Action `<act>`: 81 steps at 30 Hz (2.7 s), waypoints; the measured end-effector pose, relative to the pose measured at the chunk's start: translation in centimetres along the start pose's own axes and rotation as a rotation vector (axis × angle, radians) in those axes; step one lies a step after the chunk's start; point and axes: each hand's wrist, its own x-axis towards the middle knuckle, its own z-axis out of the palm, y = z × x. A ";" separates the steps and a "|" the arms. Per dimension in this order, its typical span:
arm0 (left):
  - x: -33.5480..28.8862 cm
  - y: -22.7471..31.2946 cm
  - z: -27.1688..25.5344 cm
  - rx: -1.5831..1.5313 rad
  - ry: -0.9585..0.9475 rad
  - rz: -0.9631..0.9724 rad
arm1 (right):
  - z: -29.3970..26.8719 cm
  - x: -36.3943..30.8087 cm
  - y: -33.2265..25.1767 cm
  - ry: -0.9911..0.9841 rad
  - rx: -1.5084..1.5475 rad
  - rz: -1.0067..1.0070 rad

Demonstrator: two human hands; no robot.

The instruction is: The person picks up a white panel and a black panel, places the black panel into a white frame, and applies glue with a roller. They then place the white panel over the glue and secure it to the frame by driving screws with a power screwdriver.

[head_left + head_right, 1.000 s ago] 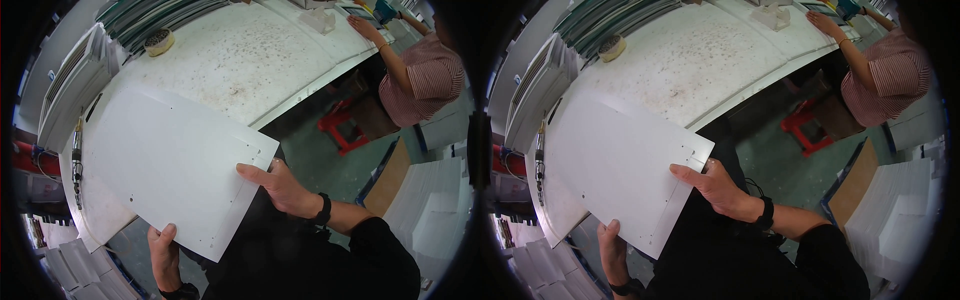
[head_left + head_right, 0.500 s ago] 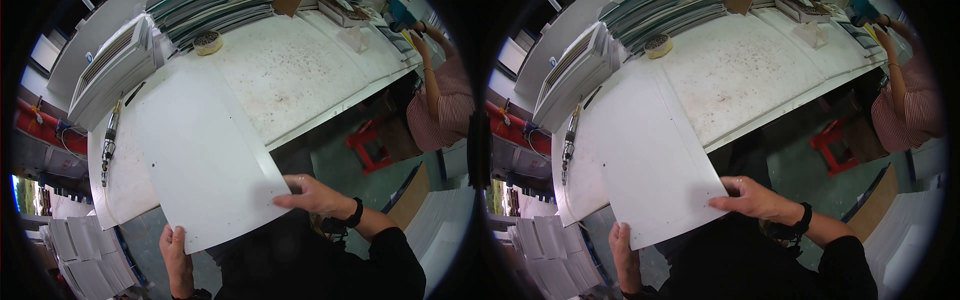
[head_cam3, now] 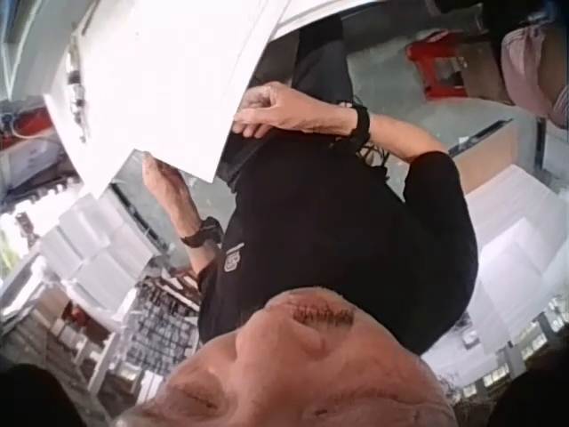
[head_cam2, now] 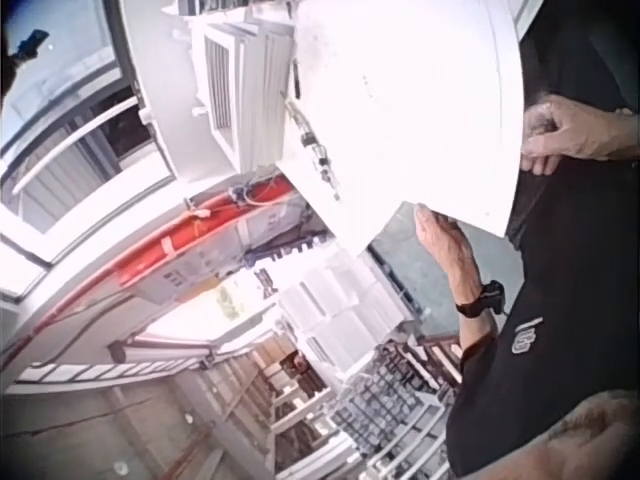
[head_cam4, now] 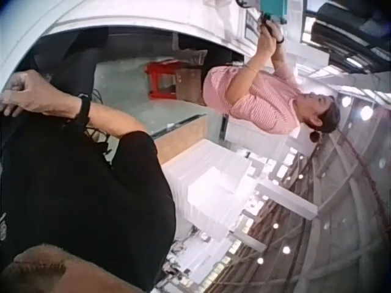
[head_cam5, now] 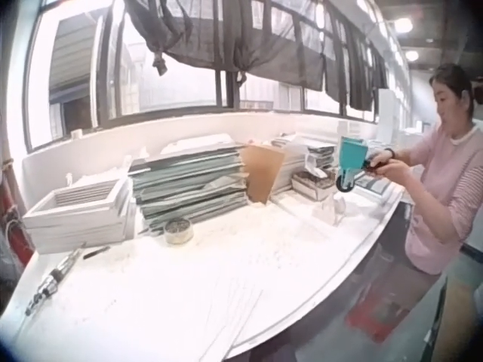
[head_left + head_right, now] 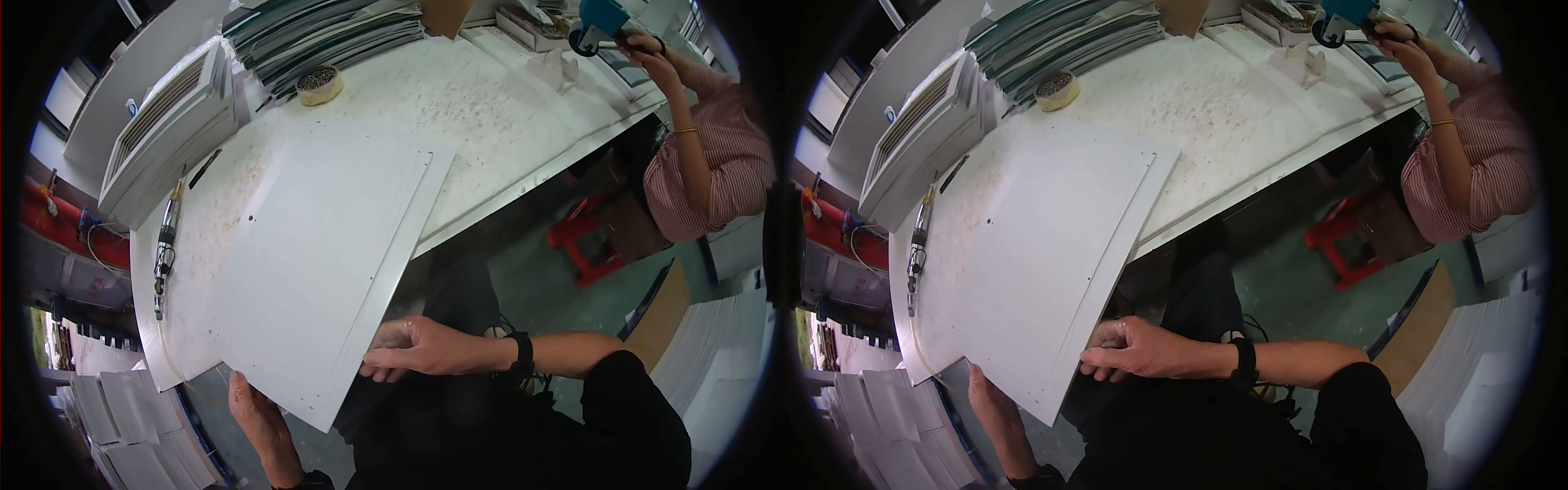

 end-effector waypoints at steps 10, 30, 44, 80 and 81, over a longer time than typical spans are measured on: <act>-3.7 -1.9 -0.8 0.105 0.020 -0.097 | -1.3 1.0 -2.1 0.358 0.268 -0.136; -0.3 -2.3 -8.1 -0.482 0.300 0.071 | -1.5 0.5 -0.8 0.523 0.349 -0.380; -3.7 -2.9 5.4 -0.219 -0.138 -0.357 | -2.1 -0.9 0.1 0.294 0.308 -0.180; -3.0 -2.7 12.1 -0.263 -0.153 -0.413 | -3.6 1.1 -0.9 0.404 -0.074 -0.234; -3.0 -2.6 12.0 -0.255 -0.164 -0.418 | -3.6 1.1 -1.0 0.414 -0.092 -0.240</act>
